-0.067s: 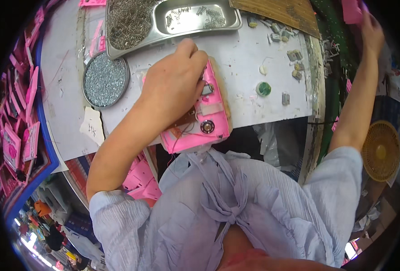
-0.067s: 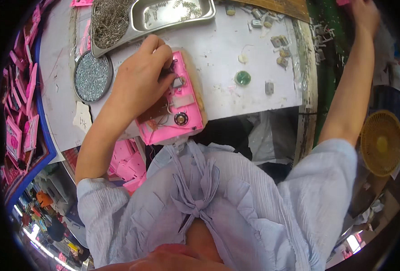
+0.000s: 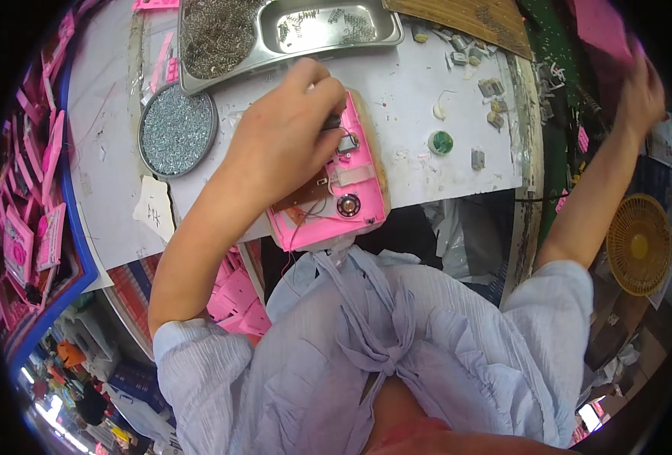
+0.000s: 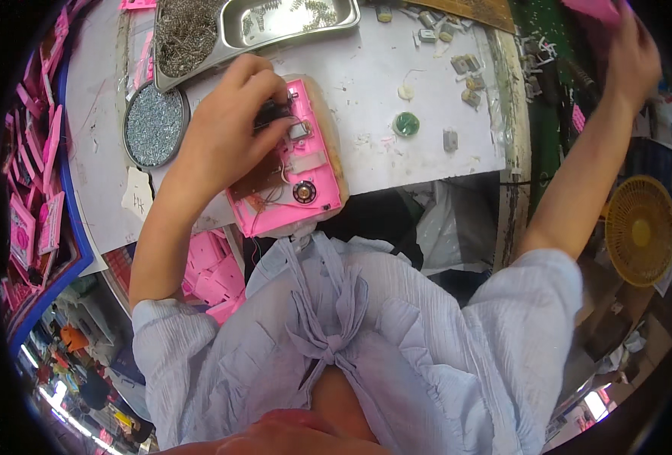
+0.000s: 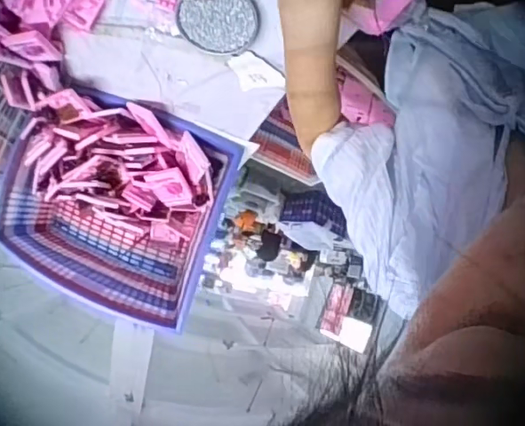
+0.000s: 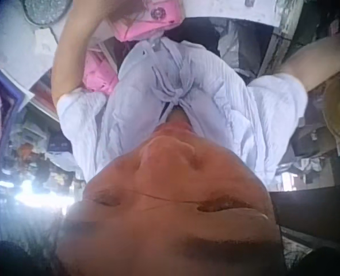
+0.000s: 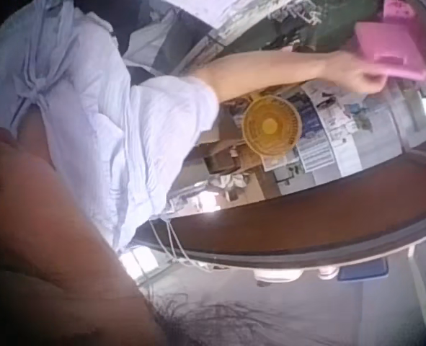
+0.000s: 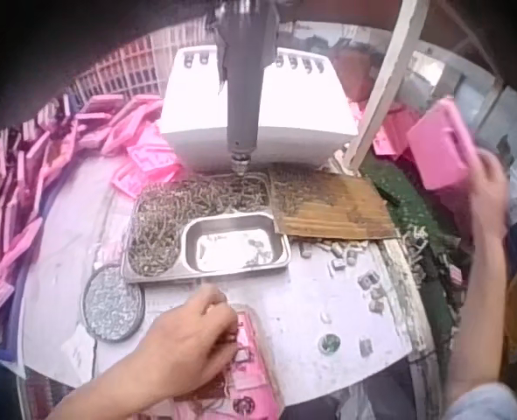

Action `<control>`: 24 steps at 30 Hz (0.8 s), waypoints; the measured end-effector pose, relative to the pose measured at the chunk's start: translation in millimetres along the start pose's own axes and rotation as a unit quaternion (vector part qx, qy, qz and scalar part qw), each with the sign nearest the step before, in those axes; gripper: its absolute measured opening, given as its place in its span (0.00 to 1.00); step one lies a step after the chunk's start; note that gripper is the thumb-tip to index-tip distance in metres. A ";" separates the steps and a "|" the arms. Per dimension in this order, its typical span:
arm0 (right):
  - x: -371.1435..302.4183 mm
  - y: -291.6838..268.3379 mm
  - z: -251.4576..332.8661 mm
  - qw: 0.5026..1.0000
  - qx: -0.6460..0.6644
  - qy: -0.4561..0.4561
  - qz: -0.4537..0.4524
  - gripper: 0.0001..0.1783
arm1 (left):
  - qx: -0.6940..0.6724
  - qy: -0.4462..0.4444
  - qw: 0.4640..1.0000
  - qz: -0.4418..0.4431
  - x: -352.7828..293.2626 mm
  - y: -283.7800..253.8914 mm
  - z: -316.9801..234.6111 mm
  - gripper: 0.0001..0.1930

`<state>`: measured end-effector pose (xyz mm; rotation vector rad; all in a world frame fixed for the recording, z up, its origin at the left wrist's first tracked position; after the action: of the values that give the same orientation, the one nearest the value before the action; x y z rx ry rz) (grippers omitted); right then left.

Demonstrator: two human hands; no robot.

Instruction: Soldering and assembling components inside a pink plastic electronic device casing.

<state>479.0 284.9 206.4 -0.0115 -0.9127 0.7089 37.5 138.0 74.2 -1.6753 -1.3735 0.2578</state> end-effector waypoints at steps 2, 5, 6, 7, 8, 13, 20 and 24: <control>-50.8 -47.7 41.4 0.987 0.163 0.009 0.007 0.16 | -0.029 -0.008 0.997 -0.064 -11.2 -21.1 2.5 0.17; -133.6 -36.8 89.3 0.889 0.379 0.186 0.175 0.15 | -0.060 -0.015 0.987 -0.150 -32.1 -52.0 -8.5 0.25; -158.9 -17.5 110.1 0.871 0.380 0.178 0.254 0.17 | -0.056 -0.003 0.984 -0.170 -29.2 -58.2 -20.0 0.26; -181.7 8.3 130.6 0.825 0.406 0.198 0.338 0.18 | -0.097 -0.032 0.982 -0.160 -30.6 -57.5 -18.6 0.26; -204.7 30.7 151.3 0.777 0.417 0.219 0.419 0.20 | -0.141 -0.060 0.977 -0.150 -30.8 -57.0 -17.4 0.25; -245.2 115.6 185.6 0.807 0.346 0.198 0.436 0.27 | -0.482 -0.322 0.801 -0.149 -74.8 -51.9 28.1 0.19; -341.6 55.7 176.4 0.823 0.172 0.149 0.520 0.39 | -0.151 -0.277 0.933 -0.175 -110.8 -40.4 24.0 0.40; -357.8 46.2 158.9 0.864 0.071 0.023 0.499 0.34 | -0.015 -0.244 0.965 -0.098 -110.8 -22.7 5.7 0.42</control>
<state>193.6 73.8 35.1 -0.3945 -0.7682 1.7342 -20.5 44.8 46.7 -1.5436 -1.9016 0.5648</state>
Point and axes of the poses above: each hand's wrist, its own x-axis towards the middle knuckle, its own y-axis out of the palm, z = x × y, the point moved 9 cm from there along x, towards the middle knuckle, and after that the axes turned 9 degrees about -z, right-handed, at the moved point
